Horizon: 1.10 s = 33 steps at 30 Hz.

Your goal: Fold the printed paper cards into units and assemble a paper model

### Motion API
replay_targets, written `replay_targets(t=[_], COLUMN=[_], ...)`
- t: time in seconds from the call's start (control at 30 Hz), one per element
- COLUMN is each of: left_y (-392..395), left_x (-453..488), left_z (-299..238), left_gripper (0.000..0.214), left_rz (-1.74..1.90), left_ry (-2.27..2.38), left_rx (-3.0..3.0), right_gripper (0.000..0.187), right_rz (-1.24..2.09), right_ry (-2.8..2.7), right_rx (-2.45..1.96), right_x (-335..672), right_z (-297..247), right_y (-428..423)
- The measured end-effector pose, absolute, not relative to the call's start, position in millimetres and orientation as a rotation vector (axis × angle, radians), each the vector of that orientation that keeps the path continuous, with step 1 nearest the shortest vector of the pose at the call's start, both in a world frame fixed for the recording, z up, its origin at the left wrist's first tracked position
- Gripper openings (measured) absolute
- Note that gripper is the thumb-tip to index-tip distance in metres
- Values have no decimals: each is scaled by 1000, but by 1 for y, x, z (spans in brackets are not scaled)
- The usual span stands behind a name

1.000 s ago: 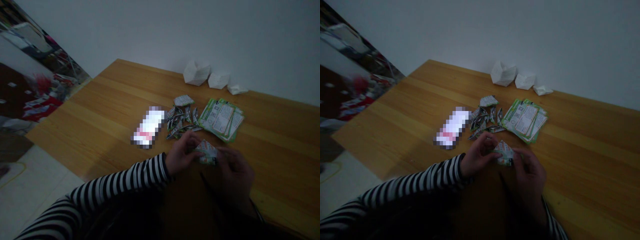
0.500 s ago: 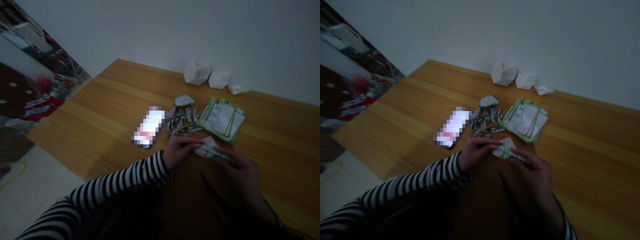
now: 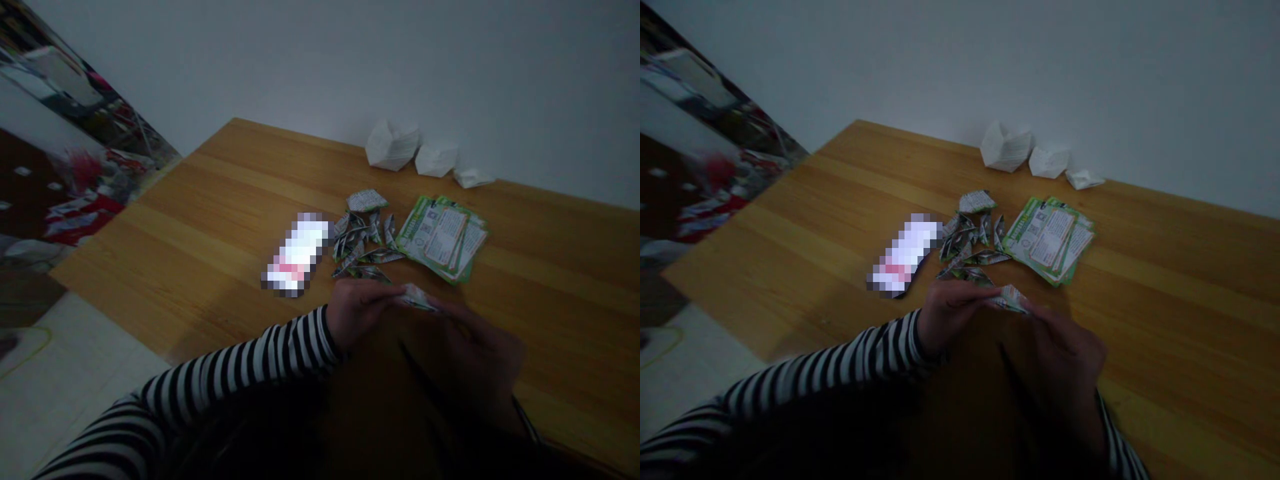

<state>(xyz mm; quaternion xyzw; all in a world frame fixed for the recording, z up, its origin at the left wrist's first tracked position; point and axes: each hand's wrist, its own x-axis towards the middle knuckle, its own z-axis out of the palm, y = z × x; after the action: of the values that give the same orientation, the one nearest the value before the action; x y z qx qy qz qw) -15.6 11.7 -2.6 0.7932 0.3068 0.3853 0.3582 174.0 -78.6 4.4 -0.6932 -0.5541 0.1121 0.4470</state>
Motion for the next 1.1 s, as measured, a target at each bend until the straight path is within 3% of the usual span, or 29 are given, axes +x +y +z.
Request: replay_targets(t=[0.17,0.3,0.53,0.7,0.87,1.1], left_y=[11,12,6,4,8,11], left_x=[-13,-14,-18,-13,-7,-7], left_z=[5,7,5,6,3,7], left_gripper=[21,20,21,23,26,27], left_rz=[1120,1078,1039,814,540,446], left_ry=[921,679,673,604,606,561], left_rx=[2387,2617,2611,2327,1747,1475], right_gripper=[15,12,10,9,7,5], right_rz=[77,-37,189,595,646,657], right_ry=[-1574,-1753,-1476,-1254,-1133,-1053], right_rx=[-1522,-1435,-1482,-1552,-1674,-1691], right_x=[175,177,165,160,171,172], right_z=[8,12,14,11,8,7], right_y=[-72,-69,-70,-69,-65,-64])
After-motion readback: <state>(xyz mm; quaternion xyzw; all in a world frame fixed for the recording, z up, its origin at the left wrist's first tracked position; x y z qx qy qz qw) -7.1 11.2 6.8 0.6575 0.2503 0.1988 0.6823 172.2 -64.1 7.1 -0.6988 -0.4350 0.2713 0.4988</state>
